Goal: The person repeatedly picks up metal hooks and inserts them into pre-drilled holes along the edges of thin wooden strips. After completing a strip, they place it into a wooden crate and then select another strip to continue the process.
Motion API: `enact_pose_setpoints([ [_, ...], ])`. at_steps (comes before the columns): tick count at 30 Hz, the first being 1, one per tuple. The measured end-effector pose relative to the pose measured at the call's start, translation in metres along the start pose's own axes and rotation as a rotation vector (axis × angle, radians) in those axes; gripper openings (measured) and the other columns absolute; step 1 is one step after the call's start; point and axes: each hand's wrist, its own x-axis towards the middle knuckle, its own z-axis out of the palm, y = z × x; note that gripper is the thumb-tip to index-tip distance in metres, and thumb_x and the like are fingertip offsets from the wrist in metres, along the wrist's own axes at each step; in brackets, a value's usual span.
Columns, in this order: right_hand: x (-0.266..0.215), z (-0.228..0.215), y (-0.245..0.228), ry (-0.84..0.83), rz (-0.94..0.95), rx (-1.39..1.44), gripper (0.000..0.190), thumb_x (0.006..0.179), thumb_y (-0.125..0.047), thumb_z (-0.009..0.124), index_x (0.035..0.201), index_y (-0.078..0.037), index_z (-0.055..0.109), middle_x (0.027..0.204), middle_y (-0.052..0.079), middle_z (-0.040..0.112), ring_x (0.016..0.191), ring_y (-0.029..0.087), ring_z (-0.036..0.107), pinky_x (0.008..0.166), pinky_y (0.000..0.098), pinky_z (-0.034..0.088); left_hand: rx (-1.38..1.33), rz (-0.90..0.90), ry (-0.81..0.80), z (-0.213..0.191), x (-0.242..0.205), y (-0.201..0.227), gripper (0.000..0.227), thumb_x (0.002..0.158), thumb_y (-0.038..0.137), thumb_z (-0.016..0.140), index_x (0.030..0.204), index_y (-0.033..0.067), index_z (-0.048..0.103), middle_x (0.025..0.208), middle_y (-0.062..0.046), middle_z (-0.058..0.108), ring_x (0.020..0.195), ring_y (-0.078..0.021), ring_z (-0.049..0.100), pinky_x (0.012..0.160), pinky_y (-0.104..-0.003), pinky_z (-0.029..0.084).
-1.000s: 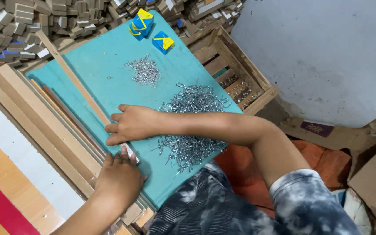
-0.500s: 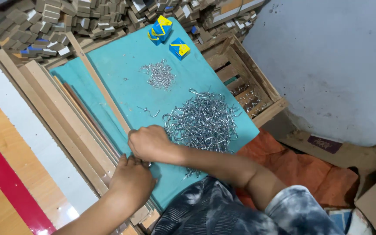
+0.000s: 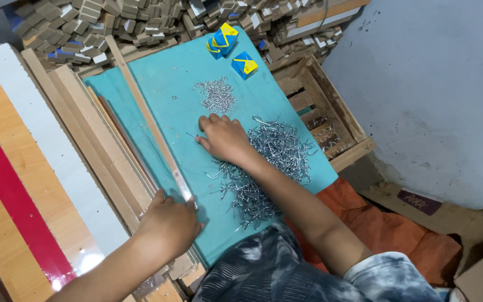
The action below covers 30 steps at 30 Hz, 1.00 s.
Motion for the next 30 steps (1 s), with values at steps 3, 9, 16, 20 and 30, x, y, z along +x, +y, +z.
enact_pose_setpoints([
  [3, 0.008, 0.016, 0.016, -0.117, -0.092, 0.257, 0.027, 0.094, -0.033, 0.067, 0.114, -0.019, 0.055, 0.118, 0.009, 0.064, 0.104, 0.029, 0.065, 0.073, 0.0495, 0.049, -0.033, 0.033, 0.026, -0.002, -0.002, -0.003, 0.07, 0.111, 0.054, 0.024, 0.161, 0.0074, 0.015, 0.118, -0.013, 0.071, 0.134, -0.0378, 0.051, 0.126, -0.049, 0.015],
  [9, 0.015, 0.027, 0.018, -0.087, -0.074, 0.432, 0.007, 0.089, -0.019, 0.072, 0.093, -0.015, 0.067, 0.096, 0.006, 0.065, 0.083, 0.019, 0.064, 0.073, 0.036, 0.05, -0.079, 0.008, -0.028, -0.02, -0.01, -0.008, 0.076, 0.111, 0.056, 0.021, 0.166, 0.0277, -0.025, 0.165, -0.031, 0.015, 0.152, -0.0418, 0.025, 0.125, -0.05, 0.013],
  [16, 0.01, 0.022, 0.011, -0.039, -0.183, 0.62, 0.013, 0.085, -0.013, 0.065, 0.097, -0.013, 0.067, 0.091, 0.002, 0.075, 0.088, 0.016, 0.071, 0.078, 0.0315, 0.054, -0.066, 0.015, 0.036, -0.002, 0.015, -0.015, 0.074, 0.109, 0.061, 0.023, 0.161, 0.0082, 0.018, 0.155, -0.024, 0.041, 0.151, -0.0414, 0.028, 0.127, -0.058, 0.005],
  [20, -0.005, 0.0, 0.002, -0.171, -0.278, 0.824, 0.012, 0.089, -0.004, 0.069, 0.098, -0.011, 0.066, 0.089, 0.003, 0.072, 0.082, 0.011, 0.072, 0.072, 0.023, 0.057, -0.101, -0.004, -0.08, -0.028, -0.011, -0.015, 0.073, 0.11, 0.058, 0.022, 0.163, 0.0091, 0.012, 0.159, -0.019, 0.035, 0.155, -0.0401, 0.015, 0.125, -0.066, -0.009],
  [30, -0.056, -0.036, -0.009, -0.247, -0.494, 0.45, 0.006, 0.094, -0.015, 0.073, 0.099, -0.013, 0.076, 0.086, 0.006, 0.076, 0.081, 0.021, 0.072, 0.084, 0.039, 0.047, -0.189, -0.083, 0.112, -0.028, -0.028, -0.021, 0.057, 0.102, 0.043, 0.05, 0.147, 0.0072, 0.051, 0.14, -0.02, 0.061, 0.157, -0.0371, 0.023, 0.11, -0.075, -0.031],
])
